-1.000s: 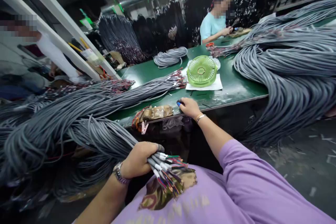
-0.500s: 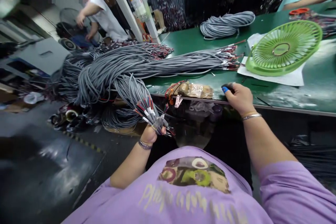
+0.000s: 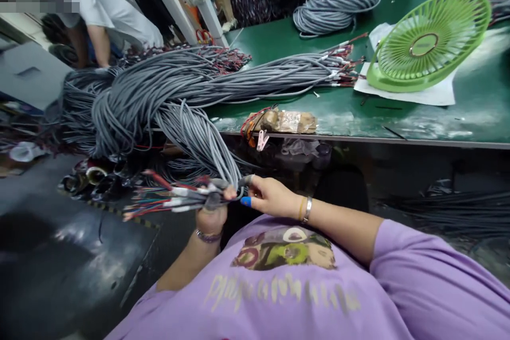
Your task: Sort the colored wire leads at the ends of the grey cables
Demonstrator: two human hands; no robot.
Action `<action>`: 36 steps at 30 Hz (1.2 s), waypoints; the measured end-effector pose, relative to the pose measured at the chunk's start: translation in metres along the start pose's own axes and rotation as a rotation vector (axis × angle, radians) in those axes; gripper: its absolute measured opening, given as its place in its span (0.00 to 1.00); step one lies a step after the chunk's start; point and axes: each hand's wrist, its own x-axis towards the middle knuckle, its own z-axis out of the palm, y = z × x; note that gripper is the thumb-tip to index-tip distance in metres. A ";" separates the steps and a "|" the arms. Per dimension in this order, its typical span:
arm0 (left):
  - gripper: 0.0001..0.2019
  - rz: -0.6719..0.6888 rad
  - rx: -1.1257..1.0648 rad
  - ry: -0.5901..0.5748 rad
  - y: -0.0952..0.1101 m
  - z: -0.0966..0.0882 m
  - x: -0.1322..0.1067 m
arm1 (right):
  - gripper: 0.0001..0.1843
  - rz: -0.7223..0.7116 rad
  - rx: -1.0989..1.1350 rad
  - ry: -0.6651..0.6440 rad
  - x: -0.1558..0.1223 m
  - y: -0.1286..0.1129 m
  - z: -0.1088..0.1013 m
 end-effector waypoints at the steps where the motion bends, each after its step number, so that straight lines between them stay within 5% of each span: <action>1: 0.15 0.121 -0.067 0.040 0.005 -0.002 -0.003 | 0.13 -0.008 -0.059 -0.027 0.004 0.001 0.001; 3: 0.13 0.237 -0.162 0.068 0.017 -0.009 -0.007 | 0.08 -0.014 -0.168 -0.071 0.011 0.003 0.002; 10: 0.15 0.232 -0.245 0.176 0.037 -0.024 -0.005 | 0.06 -0.076 -0.327 -0.069 0.026 0.008 0.011; 20: 0.16 0.154 -0.221 0.108 0.028 0.015 0.011 | 0.05 -0.287 -0.661 0.118 0.033 -0.003 0.018; 26: 0.17 0.089 -0.239 0.103 0.030 0.016 0.016 | 0.03 -0.266 -0.624 0.088 0.030 0.003 0.013; 31: 0.15 0.133 -0.388 0.127 0.049 -0.008 0.016 | 0.03 -0.300 -0.567 0.001 0.013 0.030 -0.005; 36: 0.12 0.159 -0.386 0.131 0.053 -0.023 0.012 | 0.10 -0.253 -0.294 0.188 -0.010 0.066 -0.016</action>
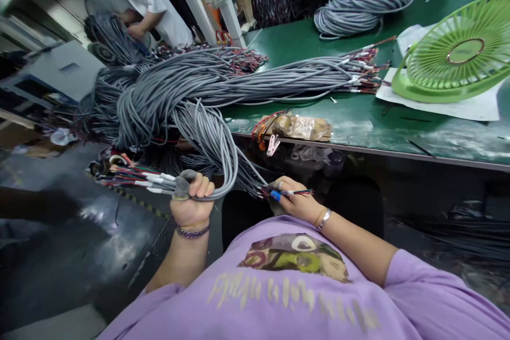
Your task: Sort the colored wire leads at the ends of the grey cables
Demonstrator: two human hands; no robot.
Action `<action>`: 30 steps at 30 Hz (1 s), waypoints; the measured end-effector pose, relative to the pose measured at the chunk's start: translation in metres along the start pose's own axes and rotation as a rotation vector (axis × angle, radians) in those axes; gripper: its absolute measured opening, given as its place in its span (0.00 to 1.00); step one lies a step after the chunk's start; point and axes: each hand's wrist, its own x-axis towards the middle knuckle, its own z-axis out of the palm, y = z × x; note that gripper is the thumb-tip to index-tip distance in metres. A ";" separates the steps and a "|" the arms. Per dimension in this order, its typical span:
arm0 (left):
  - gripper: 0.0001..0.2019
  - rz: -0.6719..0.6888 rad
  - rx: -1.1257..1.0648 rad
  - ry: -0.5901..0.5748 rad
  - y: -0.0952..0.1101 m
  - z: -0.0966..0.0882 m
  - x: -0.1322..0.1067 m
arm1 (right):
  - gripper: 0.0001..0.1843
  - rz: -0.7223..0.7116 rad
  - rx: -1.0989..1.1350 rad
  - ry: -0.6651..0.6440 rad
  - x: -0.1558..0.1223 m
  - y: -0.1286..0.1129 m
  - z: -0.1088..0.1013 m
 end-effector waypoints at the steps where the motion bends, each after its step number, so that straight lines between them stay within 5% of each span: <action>1: 0.13 -0.003 0.041 -0.020 -0.004 0.001 -0.001 | 0.11 0.016 0.019 0.027 -0.002 0.003 0.000; 11: 0.18 -0.164 0.436 -0.105 -0.080 0.025 0.014 | 0.12 0.123 0.023 -0.228 0.035 -0.008 0.016; 23: 0.12 -0.200 0.563 -0.108 -0.087 0.021 0.012 | 0.14 0.244 0.141 -0.341 0.032 -0.001 0.023; 26: 0.13 -0.159 0.629 -0.097 -0.090 0.014 0.008 | 0.17 0.307 0.387 -0.247 0.029 -0.002 0.014; 30: 0.12 -0.120 0.729 -0.148 -0.091 0.009 0.005 | 0.19 0.478 0.683 0.057 0.036 -0.009 -0.001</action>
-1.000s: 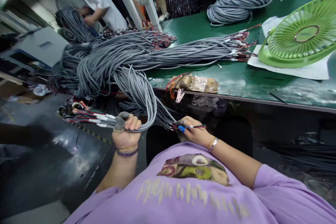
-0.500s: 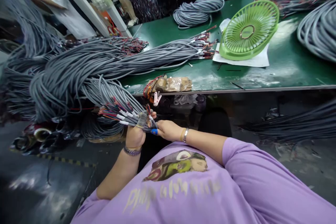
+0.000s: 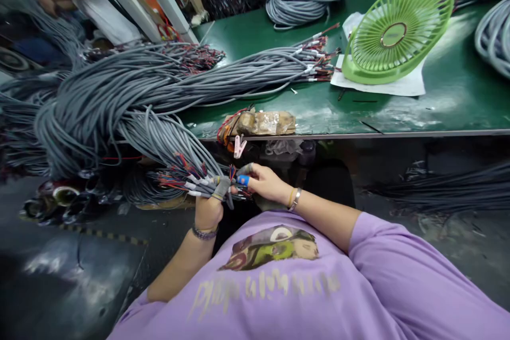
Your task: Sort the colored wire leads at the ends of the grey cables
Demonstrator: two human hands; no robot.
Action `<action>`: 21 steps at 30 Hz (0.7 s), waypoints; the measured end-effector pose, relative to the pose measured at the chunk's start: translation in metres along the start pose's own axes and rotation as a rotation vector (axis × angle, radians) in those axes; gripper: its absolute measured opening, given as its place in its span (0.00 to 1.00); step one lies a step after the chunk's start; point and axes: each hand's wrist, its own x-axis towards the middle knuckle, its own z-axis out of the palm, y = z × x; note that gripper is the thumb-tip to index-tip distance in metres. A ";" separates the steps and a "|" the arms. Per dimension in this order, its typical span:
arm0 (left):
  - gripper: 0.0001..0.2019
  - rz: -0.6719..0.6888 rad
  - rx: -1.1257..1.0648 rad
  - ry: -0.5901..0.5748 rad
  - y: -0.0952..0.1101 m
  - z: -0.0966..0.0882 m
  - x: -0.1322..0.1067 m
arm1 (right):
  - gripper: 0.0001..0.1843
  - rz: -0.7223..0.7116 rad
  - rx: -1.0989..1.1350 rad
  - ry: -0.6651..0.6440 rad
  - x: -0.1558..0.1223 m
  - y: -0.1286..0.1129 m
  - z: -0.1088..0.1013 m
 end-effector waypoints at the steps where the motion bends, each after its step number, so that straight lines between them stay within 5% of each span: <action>1: 0.12 0.011 0.031 -0.019 0.000 0.000 0.000 | 0.19 -0.003 0.020 0.035 0.002 -0.005 0.000; 9: 0.08 -0.035 0.164 -0.257 0.012 -0.002 0.001 | 0.17 0.198 0.150 0.024 0.013 -0.024 0.011; 21: 0.10 -0.148 -0.238 0.040 0.004 0.008 0.008 | 0.22 0.118 0.339 0.203 0.010 -0.012 0.016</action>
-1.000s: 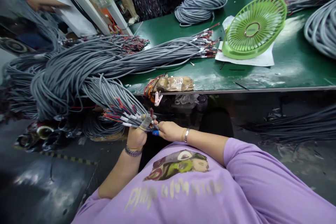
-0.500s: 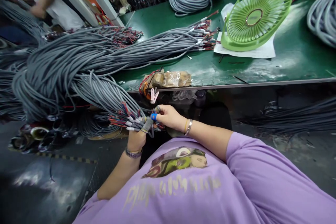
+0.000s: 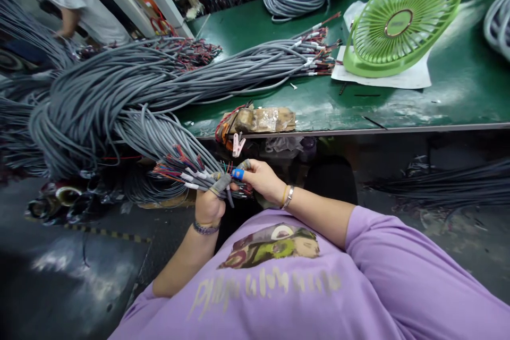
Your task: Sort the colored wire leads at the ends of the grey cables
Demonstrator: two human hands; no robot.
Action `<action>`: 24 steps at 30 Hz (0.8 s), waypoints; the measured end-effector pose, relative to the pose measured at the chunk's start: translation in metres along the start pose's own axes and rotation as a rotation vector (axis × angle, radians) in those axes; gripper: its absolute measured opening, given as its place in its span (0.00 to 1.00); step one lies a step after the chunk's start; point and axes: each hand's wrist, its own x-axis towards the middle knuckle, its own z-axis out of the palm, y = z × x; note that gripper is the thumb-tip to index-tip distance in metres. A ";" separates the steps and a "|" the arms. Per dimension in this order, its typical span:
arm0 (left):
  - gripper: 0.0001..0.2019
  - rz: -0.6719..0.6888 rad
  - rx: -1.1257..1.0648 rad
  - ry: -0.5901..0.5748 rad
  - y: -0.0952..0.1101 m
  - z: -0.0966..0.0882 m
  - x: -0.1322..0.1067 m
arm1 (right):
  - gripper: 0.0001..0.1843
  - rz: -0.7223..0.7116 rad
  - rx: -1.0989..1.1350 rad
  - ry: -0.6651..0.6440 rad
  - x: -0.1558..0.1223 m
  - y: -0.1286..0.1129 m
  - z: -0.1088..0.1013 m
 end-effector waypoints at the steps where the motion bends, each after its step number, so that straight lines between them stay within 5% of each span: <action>1: 0.09 0.009 -0.004 0.013 0.001 0.001 0.000 | 0.22 -0.014 -0.014 0.004 -0.001 0.000 0.000; 11: 0.09 0.038 -0.009 0.041 0.005 0.004 0.001 | 0.21 -0.039 -0.075 -0.037 -0.001 -0.002 -0.001; 20: 0.09 -0.002 -0.071 -0.074 0.018 0.009 0.003 | 0.27 0.074 0.156 0.052 0.014 0.006 -0.034; 24: 0.10 -0.003 -0.059 -0.085 0.015 0.011 0.004 | 0.25 0.154 0.190 -0.080 0.013 -0.003 -0.031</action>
